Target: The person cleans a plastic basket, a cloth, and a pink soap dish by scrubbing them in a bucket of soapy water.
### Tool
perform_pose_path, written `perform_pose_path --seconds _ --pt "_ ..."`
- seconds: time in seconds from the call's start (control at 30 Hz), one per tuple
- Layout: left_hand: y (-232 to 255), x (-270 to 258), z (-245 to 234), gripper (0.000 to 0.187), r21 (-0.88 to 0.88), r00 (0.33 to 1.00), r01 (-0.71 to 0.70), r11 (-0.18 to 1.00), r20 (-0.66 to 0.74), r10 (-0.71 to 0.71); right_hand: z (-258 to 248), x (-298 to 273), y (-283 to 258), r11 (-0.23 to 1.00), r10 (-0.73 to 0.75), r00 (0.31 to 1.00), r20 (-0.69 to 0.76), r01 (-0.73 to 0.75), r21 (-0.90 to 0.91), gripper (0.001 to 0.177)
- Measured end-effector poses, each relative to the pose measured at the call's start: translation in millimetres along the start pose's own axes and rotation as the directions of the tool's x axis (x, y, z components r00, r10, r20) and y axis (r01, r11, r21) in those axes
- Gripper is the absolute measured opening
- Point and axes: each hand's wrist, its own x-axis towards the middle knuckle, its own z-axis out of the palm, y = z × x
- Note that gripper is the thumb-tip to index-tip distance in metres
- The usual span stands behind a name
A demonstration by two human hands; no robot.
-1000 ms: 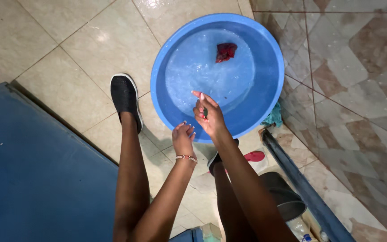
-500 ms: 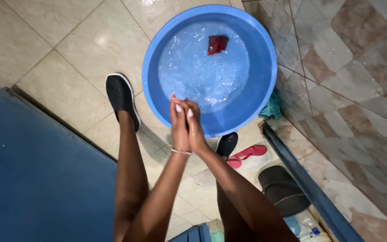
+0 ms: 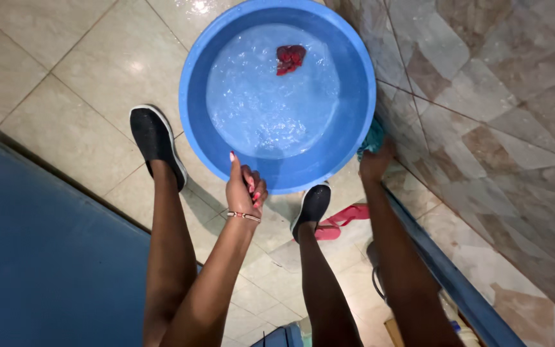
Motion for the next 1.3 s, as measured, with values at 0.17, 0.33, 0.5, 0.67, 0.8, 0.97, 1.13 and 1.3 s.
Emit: perform_pose_path --seconds 0.17,0.33,0.5,0.67,0.8,0.97,1.13,1.3 --pt "-2 1 -1 0.061 -0.048 1.000 -0.023 0.999 -0.022 0.022 27 -2 8 0.902 0.328 0.940 0.088 -0.340 0.266 0.056" --pt "-9 10 -11 0.050 -0.210 0.994 0.071 0.975 -0.067 -0.087 -13 -29 -11 0.428 0.730 0.645 0.227 -0.689 0.585 0.045" --pt "-32 12 -15 0.032 -0.233 0.989 0.126 0.964 0.109 -0.103 -166 -63 -55 -0.114 0.808 0.353 0.471 -0.691 0.714 0.036" --pt "-21 -30 0 0.030 -0.152 0.986 0.138 0.979 0.115 -0.121 -375 -67 -129 -0.204 0.632 0.559 0.536 -0.548 0.811 0.021" --pt "-4 -59 13 0.025 -0.148 0.974 0.093 0.985 0.220 -0.059 -449 -39 -173 -0.432 0.378 0.679 0.630 -0.473 0.768 0.026" --pt "22 -83 31 0.035 -0.315 0.954 0.082 0.945 0.298 0.016 -393 2 -221 -0.082 0.312 0.731 0.607 -0.615 0.784 0.022" --pt "62 -96 41 0.042 -0.390 0.968 0.008 0.921 0.233 0.090 -258 29 -249 -0.046 0.361 0.603 0.711 -0.750 0.660 0.025" --pt "90 -87 41 0.056 -0.371 0.949 -0.103 0.923 0.242 0.203 -241 92 -315 0.203 0.146 0.521 0.841 -0.848 0.490 0.052"
